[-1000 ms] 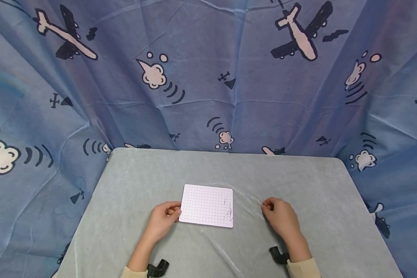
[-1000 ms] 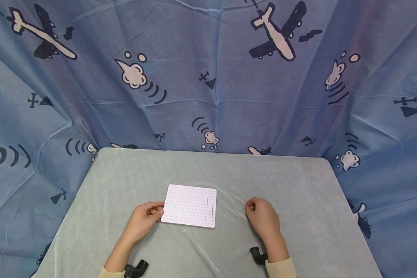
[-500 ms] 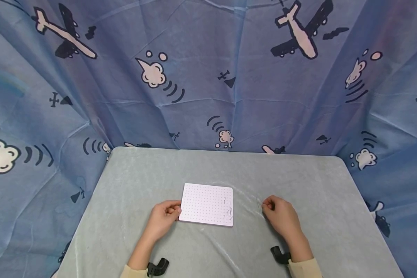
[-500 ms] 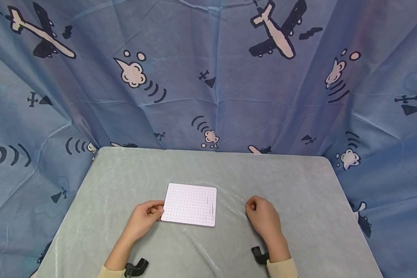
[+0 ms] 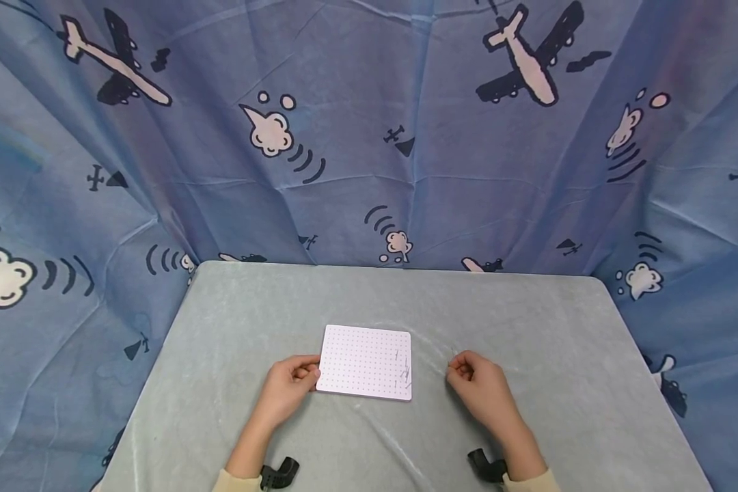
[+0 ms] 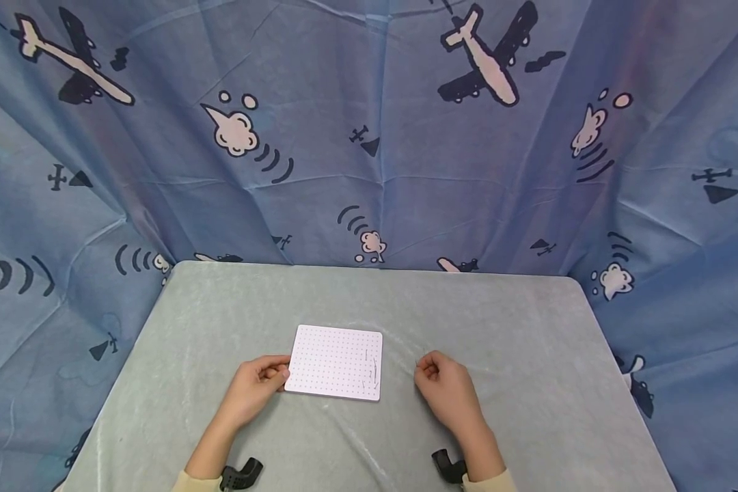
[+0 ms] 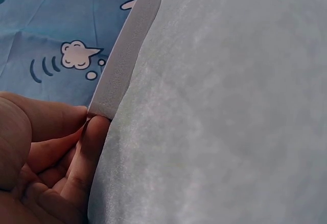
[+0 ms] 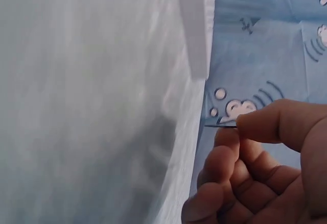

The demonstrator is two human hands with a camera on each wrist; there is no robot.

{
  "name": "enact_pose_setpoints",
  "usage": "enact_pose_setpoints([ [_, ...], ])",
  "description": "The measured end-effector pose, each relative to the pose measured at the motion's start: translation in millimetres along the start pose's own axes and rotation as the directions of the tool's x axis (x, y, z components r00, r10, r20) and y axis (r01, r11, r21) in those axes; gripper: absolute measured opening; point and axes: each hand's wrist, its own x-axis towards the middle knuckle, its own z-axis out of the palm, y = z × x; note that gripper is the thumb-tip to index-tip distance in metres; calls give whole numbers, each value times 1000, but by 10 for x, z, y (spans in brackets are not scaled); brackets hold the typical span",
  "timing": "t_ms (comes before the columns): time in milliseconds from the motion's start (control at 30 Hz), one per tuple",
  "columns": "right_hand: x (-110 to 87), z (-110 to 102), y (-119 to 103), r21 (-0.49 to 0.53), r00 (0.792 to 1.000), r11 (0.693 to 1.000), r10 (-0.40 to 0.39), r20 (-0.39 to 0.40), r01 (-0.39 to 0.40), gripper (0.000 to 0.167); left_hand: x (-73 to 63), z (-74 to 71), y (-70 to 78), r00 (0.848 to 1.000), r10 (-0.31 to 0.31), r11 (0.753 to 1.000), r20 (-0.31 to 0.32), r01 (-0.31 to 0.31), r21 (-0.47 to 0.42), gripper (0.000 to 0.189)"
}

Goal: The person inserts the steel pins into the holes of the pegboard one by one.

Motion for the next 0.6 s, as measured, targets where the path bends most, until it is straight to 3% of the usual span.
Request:
enact_pose_setpoints([
  [367,-222,169,-263,168,998,985,-33,61,22,12,0,5,17,1000,-9,1000,-9,9,-18,24],
  [600,-337,303,-298,249,985,955,-171,27,159,18,-3,15,26,1000,-9,1000,-15,8,-30,24],
])
